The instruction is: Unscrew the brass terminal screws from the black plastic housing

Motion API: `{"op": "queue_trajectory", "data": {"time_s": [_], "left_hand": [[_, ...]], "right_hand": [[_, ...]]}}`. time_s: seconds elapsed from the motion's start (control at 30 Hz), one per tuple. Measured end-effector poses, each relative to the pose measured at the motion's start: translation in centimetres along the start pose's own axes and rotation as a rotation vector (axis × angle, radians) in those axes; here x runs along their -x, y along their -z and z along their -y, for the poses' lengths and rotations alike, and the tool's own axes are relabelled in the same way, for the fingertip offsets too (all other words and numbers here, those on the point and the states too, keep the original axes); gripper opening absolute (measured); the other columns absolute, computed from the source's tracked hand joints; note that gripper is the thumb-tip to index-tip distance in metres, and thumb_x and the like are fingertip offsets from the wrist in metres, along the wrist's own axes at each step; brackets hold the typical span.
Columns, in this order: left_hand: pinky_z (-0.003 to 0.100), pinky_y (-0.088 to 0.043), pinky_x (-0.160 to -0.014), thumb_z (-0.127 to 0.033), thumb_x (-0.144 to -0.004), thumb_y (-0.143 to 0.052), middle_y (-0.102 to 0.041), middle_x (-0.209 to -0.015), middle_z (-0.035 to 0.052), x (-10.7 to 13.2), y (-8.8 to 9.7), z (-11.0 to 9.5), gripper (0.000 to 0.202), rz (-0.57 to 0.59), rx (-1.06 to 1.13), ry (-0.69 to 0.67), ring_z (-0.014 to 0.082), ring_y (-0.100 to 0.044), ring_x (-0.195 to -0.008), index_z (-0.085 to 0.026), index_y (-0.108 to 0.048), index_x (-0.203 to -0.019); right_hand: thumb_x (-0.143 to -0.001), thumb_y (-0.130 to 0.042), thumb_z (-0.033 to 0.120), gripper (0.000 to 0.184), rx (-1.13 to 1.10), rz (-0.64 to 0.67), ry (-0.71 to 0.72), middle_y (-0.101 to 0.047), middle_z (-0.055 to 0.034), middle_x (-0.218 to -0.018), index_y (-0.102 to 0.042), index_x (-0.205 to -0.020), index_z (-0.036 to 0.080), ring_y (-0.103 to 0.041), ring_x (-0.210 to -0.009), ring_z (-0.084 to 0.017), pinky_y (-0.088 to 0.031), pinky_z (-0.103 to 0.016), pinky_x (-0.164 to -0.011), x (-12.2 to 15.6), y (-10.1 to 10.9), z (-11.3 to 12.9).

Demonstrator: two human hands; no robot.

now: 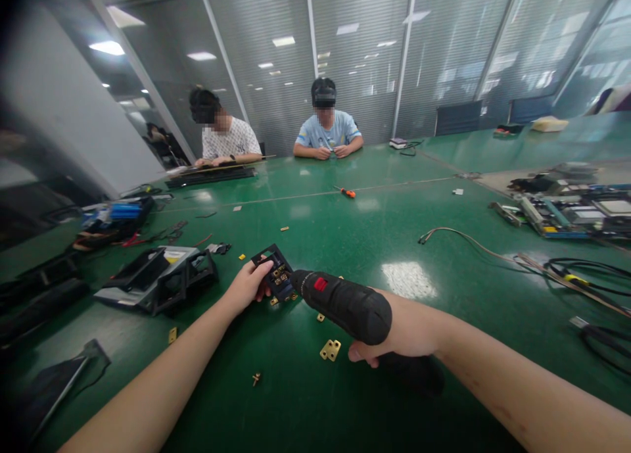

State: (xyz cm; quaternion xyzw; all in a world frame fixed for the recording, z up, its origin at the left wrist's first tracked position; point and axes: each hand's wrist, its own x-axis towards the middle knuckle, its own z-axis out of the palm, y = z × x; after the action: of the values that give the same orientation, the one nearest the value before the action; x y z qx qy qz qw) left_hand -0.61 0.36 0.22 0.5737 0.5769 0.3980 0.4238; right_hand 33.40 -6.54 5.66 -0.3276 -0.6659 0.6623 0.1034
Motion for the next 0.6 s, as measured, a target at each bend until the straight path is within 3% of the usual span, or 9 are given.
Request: {"op": "queue_trajectory", "data": {"time_s": [0.13,0.33,0.5,0.6], "left_hand": [[0.021,-0.035,-0.032,-0.062,-0.085,-0.067,-0.059,-0.048,-0.0039,0.0,0.0,0.17,0.044,-0.005,-0.006,-0.013,0.0141,-0.052,-0.035,-0.02,-0.056,-0.093],[0.022,-0.034,-0.032,-0.063,-0.084,-0.067,-0.059,-0.049,-0.0037,0.37,-0.01,-0.39,0.045,-0.01,-0.008,0.012,0.0136,-0.051,-0.034,-0.02,-0.056,-0.092],[0.021,-0.033,-0.033,-0.062,-0.086,-0.066,-0.059,-0.048,-0.0034,0.27,0.06,-0.39,0.044,-0.005,-0.016,0.01,0.0139,-0.051,-0.035,-0.02,-0.057,-0.094],[0.021,-0.034,-0.033,-0.061,-0.087,-0.065,-0.059,-0.049,-0.0033,0.16,0.11,-0.24,0.042,0.01,-0.014,-0.016,0.0139,-0.052,-0.036,-0.02,-0.057,-0.094]], "right_hand": [[-0.078,-0.085,0.018,0.102,-0.024,0.008,0.021,-0.067,0.0041,-0.078,-0.03,-0.162,0.029,-0.067,-0.062,-0.013,-0.054,-0.021,-0.055,-0.14,0.04,0.04],[-0.073,-0.089,0.025,0.093,-0.011,-0.011,0.025,-0.066,0.0045,-0.071,-0.045,-0.155,0.02,-0.066,-0.058,-0.013,-0.052,-0.021,-0.052,-0.37,-0.07,-0.62],[-0.074,-0.088,0.03,0.064,0.041,-0.003,0.06,-0.067,0.0034,-0.066,-0.064,-0.132,0.016,-0.063,-0.055,-0.012,-0.049,-0.021,-0.051,-0.42,-0.33,-0.37],[-0.073,-0.087,0.033,0.041,0.063,0.004,0.069,-0.067,0.0013,-0.065,-0.072,-0.106,0.014,-0.064,-0.057,-0.013,-0.051,-0.023,-0.053,-0.4,-0.53,0.09]]}}
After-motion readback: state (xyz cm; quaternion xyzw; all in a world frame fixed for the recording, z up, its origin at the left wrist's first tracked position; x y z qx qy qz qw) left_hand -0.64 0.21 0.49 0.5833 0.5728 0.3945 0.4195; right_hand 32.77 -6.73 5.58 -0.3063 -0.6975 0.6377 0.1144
